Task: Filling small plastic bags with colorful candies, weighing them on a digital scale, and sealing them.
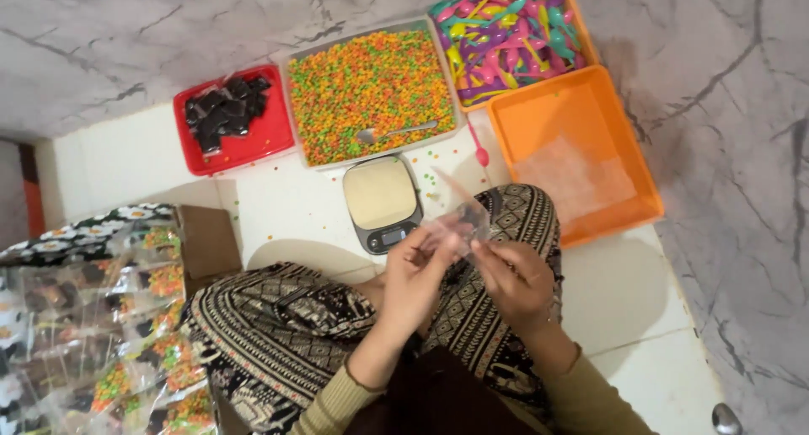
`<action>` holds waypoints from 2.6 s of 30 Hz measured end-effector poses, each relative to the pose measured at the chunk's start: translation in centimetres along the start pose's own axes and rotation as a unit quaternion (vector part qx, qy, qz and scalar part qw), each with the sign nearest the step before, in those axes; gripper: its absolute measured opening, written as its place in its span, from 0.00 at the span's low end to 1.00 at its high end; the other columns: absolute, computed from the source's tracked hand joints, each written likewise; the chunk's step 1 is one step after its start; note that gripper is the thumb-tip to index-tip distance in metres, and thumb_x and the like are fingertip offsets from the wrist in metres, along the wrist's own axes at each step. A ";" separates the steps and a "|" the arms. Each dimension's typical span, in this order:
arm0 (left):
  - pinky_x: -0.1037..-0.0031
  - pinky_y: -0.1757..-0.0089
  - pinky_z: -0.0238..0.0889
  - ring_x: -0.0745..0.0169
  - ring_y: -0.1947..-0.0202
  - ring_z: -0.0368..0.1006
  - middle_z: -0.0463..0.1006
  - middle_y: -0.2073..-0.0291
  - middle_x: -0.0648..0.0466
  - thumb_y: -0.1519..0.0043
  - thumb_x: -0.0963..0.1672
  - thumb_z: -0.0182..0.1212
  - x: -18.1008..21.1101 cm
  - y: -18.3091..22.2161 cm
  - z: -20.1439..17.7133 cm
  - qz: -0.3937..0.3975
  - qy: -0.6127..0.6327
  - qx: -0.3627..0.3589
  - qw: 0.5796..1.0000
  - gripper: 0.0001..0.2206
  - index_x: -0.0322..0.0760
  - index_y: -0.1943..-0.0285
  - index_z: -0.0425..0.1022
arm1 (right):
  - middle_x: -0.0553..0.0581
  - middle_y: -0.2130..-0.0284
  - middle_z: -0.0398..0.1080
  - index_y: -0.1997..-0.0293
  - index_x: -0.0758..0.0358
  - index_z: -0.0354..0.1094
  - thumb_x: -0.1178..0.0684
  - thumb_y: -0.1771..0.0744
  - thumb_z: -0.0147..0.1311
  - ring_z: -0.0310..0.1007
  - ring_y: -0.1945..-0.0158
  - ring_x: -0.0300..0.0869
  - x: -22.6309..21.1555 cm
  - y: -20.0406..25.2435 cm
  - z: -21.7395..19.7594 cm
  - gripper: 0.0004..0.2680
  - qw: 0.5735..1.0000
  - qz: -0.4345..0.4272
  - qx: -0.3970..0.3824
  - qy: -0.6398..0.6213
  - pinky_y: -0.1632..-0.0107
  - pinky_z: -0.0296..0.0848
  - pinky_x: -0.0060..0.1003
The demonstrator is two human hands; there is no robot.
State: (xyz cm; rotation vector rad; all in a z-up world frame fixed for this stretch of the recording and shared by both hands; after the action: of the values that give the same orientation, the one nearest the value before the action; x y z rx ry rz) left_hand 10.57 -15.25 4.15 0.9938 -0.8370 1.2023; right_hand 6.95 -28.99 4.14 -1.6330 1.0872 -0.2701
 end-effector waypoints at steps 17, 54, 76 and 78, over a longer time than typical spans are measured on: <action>0.76 0.66 0.74 0.67 0.74 0.79 0.84 0.77 0.47 0.46 0.37 0.75 -0.3 0.5 -6.9 0.003 -0.045 0.075 0.996 0.05 0.29 0.64 0.84 | 0.56 0.60 0.73 0.51 0.64 0.77 0.57 0.39 0.71 0.77 0.58 0.48 -3.9 -1.5 3.8 0.14 0.959 0.144 -0.212 -0.123 0.57 0.77 0.39; 0.70 0.71 0.67 0.55 0.73 0.74 0.75 0.78 0.49 0.38 0.39 0.64 3.2 1.1 -5.9 0.110 -0.281 -0.164 0.939 0.06 0.33 0.66 0.71 | 0.57 0.77 0.77 0.65 0.64 0.81 0.63 0.37 0.64 0.76 0.78 0.42 -3.1 -1.7 3.4 0.02 0.894 0.285 -0.281 -0.200 0.74 0.75 0.30; 0.32 0.35 0.31 0.32 0.27 0.49 0.67 0.31 0.49 0.50 0.45 0.77 0.6 -2.1 -6.0 0.198 -0.430 -0.173 0.864 0.41 0.43 0.25 0.62 | 0.67 0.76 0.65 0.68 0.77 0.67 0.68 0.38 0.55 0.77 0.75 0.50 2.5 2.9 5.8 0.02 0.797 0.494 -0.219 -0.268 0.75 0.81 0.41; 0.35 0.33 0.27 0.35 0.27 0.50 0.71 0.35 0.47 0.53 0.42 0.79 0.4 -2.8 -5.8 0.193 -0.426 -0.181 0.865 0.44 0.41 0.24 0.60 | 0.68 0.77 0.69 0.67 0.76 0.66 0.66 0.37 0.54 0.79 0.75 0.51 2.7 2.6 5.9 0.02 0.781 0.507 -0.232 -0.282 0.74 0.83 0.41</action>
State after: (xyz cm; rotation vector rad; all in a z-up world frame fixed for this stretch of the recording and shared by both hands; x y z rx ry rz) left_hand 13.45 -9.87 1.98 1.0645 -1.9645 0.8364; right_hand 11.06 -27.13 -1.24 -1.1456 1.4305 1.2081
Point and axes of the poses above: each hand's wrist, its own y-axis away from the middle knuckle, its own z-axis out of the palm, x = y × z, the point moved 4 cm from there along -y, towards the middle knuckle
